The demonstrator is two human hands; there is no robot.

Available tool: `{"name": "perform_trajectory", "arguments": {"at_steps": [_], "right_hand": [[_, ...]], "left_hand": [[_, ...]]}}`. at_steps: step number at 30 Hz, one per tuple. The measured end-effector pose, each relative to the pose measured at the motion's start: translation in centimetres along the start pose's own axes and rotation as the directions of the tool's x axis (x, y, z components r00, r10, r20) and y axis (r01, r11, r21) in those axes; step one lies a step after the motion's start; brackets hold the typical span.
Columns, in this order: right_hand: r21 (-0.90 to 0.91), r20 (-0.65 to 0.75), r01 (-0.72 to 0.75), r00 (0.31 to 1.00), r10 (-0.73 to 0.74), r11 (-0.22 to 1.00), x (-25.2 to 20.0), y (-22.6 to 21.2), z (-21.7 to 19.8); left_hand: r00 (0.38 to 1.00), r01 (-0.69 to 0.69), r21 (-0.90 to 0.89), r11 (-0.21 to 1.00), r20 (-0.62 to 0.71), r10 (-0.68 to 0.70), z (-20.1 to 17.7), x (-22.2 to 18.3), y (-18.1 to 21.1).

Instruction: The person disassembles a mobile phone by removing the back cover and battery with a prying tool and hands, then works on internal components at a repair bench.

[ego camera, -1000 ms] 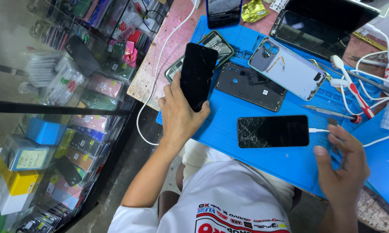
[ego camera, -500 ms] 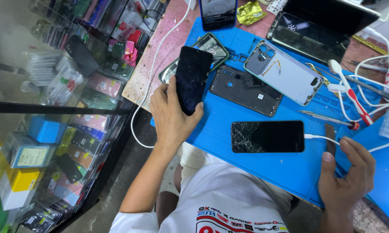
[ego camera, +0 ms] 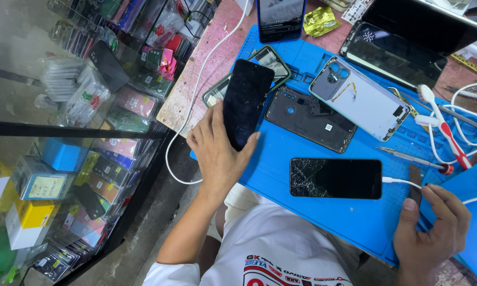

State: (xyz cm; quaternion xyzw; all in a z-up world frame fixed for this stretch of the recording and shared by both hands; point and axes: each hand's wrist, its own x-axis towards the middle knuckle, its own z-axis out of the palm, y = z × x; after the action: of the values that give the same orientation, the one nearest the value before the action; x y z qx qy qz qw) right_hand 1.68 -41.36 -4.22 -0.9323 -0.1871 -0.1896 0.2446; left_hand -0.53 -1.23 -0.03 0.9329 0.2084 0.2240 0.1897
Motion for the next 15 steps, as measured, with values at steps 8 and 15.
{"name": "perform_trajectory", "arguments": {"at_steps": [8, 15], "right_hand": [[-0.012, -0.001, -0.005, 1.000, 0.005, 1.000, -0.6, 0.9, 0.3], [-0.058, 0.002, -0.013, 1.000, 0.013, 0.998, -0.9, 1.2, 0.3]], "left_hand": [[1.000, -0.009, -0.032, 0.999, -0.020, 0.008, -2.1, -0.6, -1.1], [0.999, -0.002, -0.054, 0.999, 0.037, 0.004, -1.9, -0.4, -0.8]]}}
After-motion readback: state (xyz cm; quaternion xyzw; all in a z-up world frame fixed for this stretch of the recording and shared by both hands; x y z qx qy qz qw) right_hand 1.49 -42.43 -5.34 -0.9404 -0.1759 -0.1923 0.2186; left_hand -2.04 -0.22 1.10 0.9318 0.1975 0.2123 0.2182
